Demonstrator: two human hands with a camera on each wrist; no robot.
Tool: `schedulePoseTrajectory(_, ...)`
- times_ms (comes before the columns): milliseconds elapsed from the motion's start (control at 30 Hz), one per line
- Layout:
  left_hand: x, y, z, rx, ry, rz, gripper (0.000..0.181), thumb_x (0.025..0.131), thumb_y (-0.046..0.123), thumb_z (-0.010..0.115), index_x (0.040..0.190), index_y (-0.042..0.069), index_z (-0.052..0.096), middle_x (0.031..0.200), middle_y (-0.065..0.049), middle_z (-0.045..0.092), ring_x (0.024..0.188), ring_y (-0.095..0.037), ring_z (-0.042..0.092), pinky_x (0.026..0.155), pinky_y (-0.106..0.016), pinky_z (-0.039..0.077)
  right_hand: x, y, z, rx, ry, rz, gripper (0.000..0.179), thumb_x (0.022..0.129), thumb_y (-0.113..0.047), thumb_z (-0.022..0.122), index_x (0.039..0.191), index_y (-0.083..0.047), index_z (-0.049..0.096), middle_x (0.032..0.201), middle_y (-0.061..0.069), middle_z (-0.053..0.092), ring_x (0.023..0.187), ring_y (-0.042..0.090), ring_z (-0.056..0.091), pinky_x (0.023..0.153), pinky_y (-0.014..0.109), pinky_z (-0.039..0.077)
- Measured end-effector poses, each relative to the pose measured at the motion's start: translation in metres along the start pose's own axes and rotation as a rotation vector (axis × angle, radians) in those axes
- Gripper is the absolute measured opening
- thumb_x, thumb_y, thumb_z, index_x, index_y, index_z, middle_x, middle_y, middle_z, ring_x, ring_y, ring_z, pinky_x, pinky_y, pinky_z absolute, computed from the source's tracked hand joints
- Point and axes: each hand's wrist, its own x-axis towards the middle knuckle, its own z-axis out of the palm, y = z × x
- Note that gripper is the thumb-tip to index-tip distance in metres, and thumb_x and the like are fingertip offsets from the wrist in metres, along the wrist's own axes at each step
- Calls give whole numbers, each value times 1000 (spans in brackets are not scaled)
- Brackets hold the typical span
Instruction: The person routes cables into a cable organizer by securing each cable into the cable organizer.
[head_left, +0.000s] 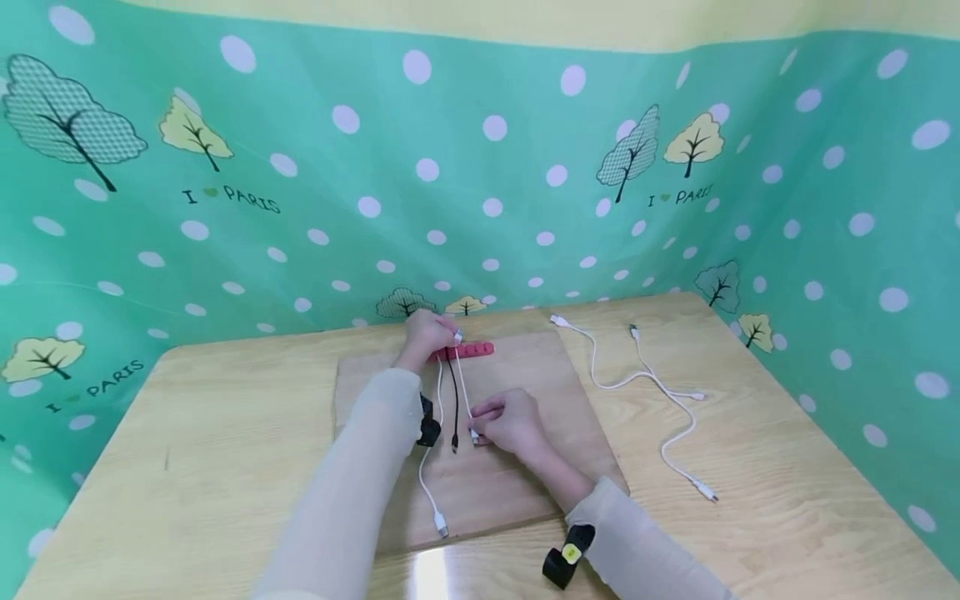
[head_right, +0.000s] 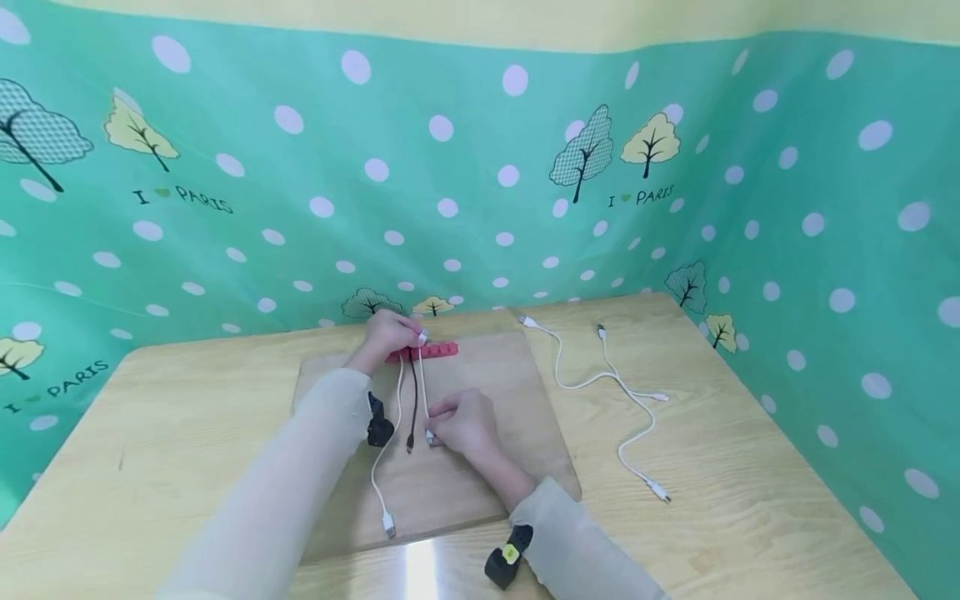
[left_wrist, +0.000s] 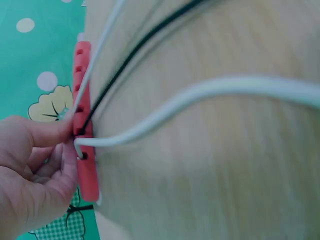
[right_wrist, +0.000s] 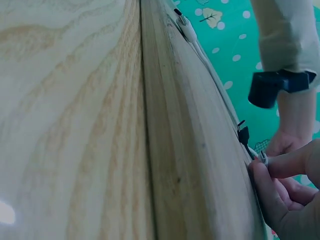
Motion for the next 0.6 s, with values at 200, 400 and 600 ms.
schedulePoseTrajectory(200, -2, 5, 5, 142, 20, -68, 20, 81, 20, 71, 86, 2, 64, 89, -11, 63, 67, -16, 49, 50, -19, 40, -4, 0, 3, -66, 1, -65, 12, 76, 1, 75, 88, 3, 73, 76, 15, 74, 52, 11, 66, 50, 22, 58)
schedulePoseTrajectory(400, -4, 3, 2, 20, 19, -89, 23, 77, 15, 74, 91, -2, 67, 92, -14, 67, 65, -16, 52, 49, -20, 45, -4, 0, 3, -35, -3, -32, 13, 76, 1, 74, 89, 3, 73, 78, 17, 74, 52, 10, 65, 51, 23, 59)
schedulePoseTrajectory(600, -11, 1, -1, -98, 49, -58, 27, 73, 7, 79, 99, 0, 73, 110, -18, 72, 89, -24, 65, 79, -31, 60, -5, 2, 2, -16, 14, -36, 15, 76, -2, 76, 91, 2, 74, 79, 17, 75, 52, 8, 65, 52, 24, 59)
